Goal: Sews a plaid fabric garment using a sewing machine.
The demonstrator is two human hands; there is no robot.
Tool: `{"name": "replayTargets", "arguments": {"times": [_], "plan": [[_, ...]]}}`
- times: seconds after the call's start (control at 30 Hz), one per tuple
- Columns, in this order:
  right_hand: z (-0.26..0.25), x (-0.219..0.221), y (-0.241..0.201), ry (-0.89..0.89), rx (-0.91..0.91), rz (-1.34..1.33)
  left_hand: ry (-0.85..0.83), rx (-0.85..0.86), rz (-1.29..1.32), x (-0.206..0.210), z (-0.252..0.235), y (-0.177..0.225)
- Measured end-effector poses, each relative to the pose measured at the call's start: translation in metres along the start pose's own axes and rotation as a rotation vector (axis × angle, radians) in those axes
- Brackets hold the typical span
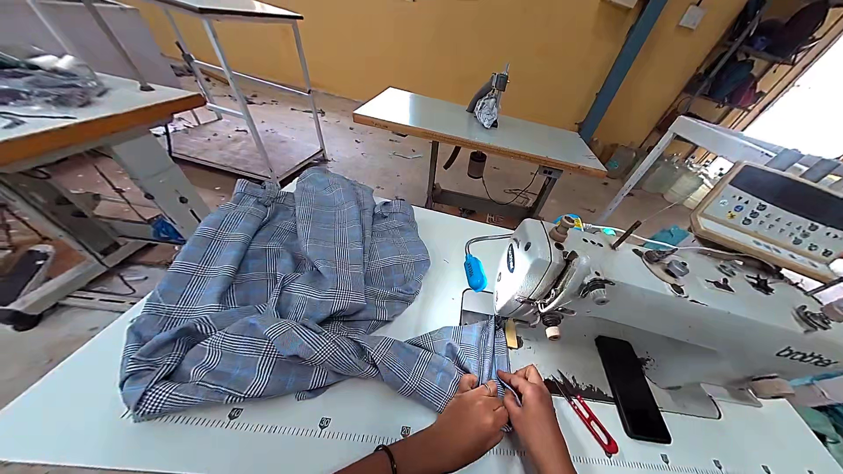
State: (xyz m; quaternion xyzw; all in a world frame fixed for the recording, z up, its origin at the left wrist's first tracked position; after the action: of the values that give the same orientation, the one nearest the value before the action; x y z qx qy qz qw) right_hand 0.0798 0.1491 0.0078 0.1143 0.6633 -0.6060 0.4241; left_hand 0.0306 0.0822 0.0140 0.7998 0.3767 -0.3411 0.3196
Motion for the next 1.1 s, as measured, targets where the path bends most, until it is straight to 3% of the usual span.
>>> {"name": "replayTargets", "arguments": {"times": [0.2, 0.43, 0.67, 1.1], "plan": [[-0.001, 0.005, -0.003, -0.016, -0.011, 0.009, -0.025, 0.064, 0.035, -0.003, 0.002, 0.000], [0.012, 0.019, -0.009, 0.036, -0.124, 0.035, -0.110, 0.079, -0.141, -0.033, 0.002, -0.027], [0.016, 0.019, -0.011, 0.130, -0.130, 0.008, -0.019, 0.191, -0.183, -0.025, 0.019, -0.034], [-0.019, 0.019, -0.010, 0.189, -0.158, 0.053, -0.088, 0.184, -0.090, -0.019, 0.003, -0.064]]}}
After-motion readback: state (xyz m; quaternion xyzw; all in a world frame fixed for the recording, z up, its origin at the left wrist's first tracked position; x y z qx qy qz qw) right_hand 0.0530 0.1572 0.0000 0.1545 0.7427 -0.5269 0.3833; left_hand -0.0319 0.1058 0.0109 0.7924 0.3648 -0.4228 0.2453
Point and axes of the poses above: each hand's wrist, its own z-axis away from the middle knuckle, its own x-axis out of the palm, y = z × x, the point moved 10 cm from there along -z, towards the middle knuckle, and after that the axes turned 2 degrees about x, right-handed, at the moved point
